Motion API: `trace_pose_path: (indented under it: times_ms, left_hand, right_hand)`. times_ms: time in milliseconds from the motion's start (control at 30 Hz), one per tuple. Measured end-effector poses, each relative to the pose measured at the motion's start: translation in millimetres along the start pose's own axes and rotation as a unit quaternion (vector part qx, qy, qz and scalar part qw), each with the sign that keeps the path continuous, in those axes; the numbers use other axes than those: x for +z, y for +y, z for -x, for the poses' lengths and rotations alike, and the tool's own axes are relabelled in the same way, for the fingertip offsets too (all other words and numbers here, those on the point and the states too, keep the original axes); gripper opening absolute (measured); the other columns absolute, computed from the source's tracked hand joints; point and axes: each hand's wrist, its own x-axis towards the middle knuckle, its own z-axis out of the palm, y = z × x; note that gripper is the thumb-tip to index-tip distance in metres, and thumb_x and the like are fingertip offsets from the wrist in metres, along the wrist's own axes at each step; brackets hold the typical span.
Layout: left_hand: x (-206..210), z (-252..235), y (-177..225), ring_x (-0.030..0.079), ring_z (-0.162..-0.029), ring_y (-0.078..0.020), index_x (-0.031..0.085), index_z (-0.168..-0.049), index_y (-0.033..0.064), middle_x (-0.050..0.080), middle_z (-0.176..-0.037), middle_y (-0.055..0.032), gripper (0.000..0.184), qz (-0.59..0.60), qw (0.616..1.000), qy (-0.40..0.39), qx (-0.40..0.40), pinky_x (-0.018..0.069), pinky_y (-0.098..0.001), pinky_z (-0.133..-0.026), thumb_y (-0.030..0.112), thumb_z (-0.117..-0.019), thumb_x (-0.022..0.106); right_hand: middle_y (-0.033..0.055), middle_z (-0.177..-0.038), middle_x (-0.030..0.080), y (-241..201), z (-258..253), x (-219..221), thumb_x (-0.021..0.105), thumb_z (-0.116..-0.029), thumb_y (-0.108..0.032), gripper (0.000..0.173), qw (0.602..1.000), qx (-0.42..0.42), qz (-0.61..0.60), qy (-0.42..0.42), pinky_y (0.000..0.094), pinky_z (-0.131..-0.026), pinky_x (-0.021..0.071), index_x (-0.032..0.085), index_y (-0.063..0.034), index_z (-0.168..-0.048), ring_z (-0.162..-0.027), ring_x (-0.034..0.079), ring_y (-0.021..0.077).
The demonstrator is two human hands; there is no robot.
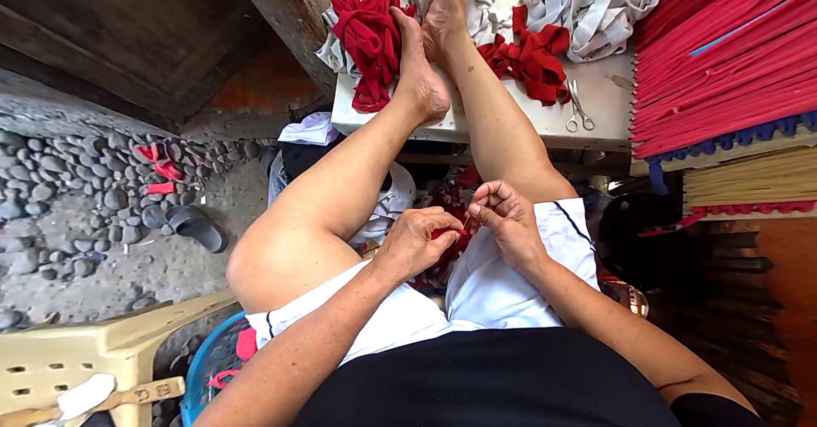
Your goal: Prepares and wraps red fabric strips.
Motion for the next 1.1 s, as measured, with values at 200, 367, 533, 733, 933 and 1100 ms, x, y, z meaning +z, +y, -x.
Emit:
trace_pose_path:
  times_ms: [200,367,533,733,933,1100]
  left_hand:
    - [-0.4,0.2,0.4,0.065,-0.079,-0.0047,0.079,-0.096,0.0116,0.070,-0.086,0.0024,0.013,-0.010,1.000,-0.017,-0.013,0.0545,-0.0249,-0.071,0.013,-0.0945,0.066]
    - [-0.9,0.5,0.7,0.067,-0.081,-0.0053,0.079,-0.096,0.0116,0.072,-0.088,0.0021,0.013,-0.015,0.999,-0.033,-0.021,0.0557,-0.0271,-0.074,0.013,-0.0942,0.066]
    - [-1.3,0.6,1.4,0.067,-0.081,-0.0061,0.079,-0.096,0.0118,0.072,-0.088,0.0016,0.014,-0.025,0.998,-0.046,-0.026,0.0557,-0.0281,-0.074,0.013,-0.0939,0.066]
    - [-2.3,0.2,2.6,0.068,-0.084,-0.0071,0.079,-0.095,0.0121,0.073,-0.091,0.0013,0.014,-0.028,0.996,-0.064,-0.051,0.0558,-0.0310,-0.076,0.014,-0.0944,0.065]
    - [-2.4,-0.5,3.5,0.064,-0.069,-0.0059,0.078,-0.094,0.0140,0.071,-0.080,0.0026,0.012,-0.026,0.993,-0.049,-0.107,0.0529,-0.0304,-0.064,0.015,-0.0953,0.066]
    - [-2.3,-1.6,5.2,0.063,-0.064,-0.0080,0.078,-0.094,0.0137,0.070,-0.074,0.0006,0.010,-0.023,0.988,0.004,-0.153,0.0519,-0.0326,-0.060,0.016,-0.0955,0.068]
  right_hand:
    - [0.0063,-0.086,0.064,1.1,0.3,-1.3,0.061,-0.0935,0.008,0.023,0.999,-0.026,0.024,-0.009,0.0270,-0.059,0.0578,0.059,-0.0059,-0.112,-0.067,0.063,0.0128]
    - [0.0064,-0.085,0.064,0.8,0.5,-1.0,0.064,-0.0920,0.008,0.025,0.995,-0.057,0.087,-0.012,0.0251,-0.057,0.0569,0.058,-0.0038,-0.113,-0.065,0.063,0.0119]
    - [0.0069,-0.084,0.065,0.2,-0.7,-0.5,0.063,-0.0908,0.010,0.024,0.983,-0.103,0.151,-0.019,0.0234,-0.058,0.0562,0.059,0.0000,-0.112,-0.065,0.063,0.0104]
    - [0.0093,-0.088,0.066,2.2,-2.1,-0.4,0.063,-0.0891,0.010,0.023,0.960,-0.158,0.231,-0.026,0.0234,-0.067,0.0572,0.061,0.0047,-0.111,-0.073,0.065,0.0103]
    - [0.0126,-0.087,0.067,5.3,-2.3,0.8,0.064,-0.0887,0.008,0.020,0.929,-0.217,0.298,-0.016,0.0256,-0.071,0.0589,0.063,0.0078,-0.109,-0.075,0.067,0.0129]
    - [0.0123,-0.089,0.066,3.2,-2.0,1.2,0.063,-0.0869,0.010,0.020,0.940,-0.223,0.254,-0.038,0.0248,-0.073,0.0588,0.062,0.0085,-0.107,-0.076,0.067,0.0116]
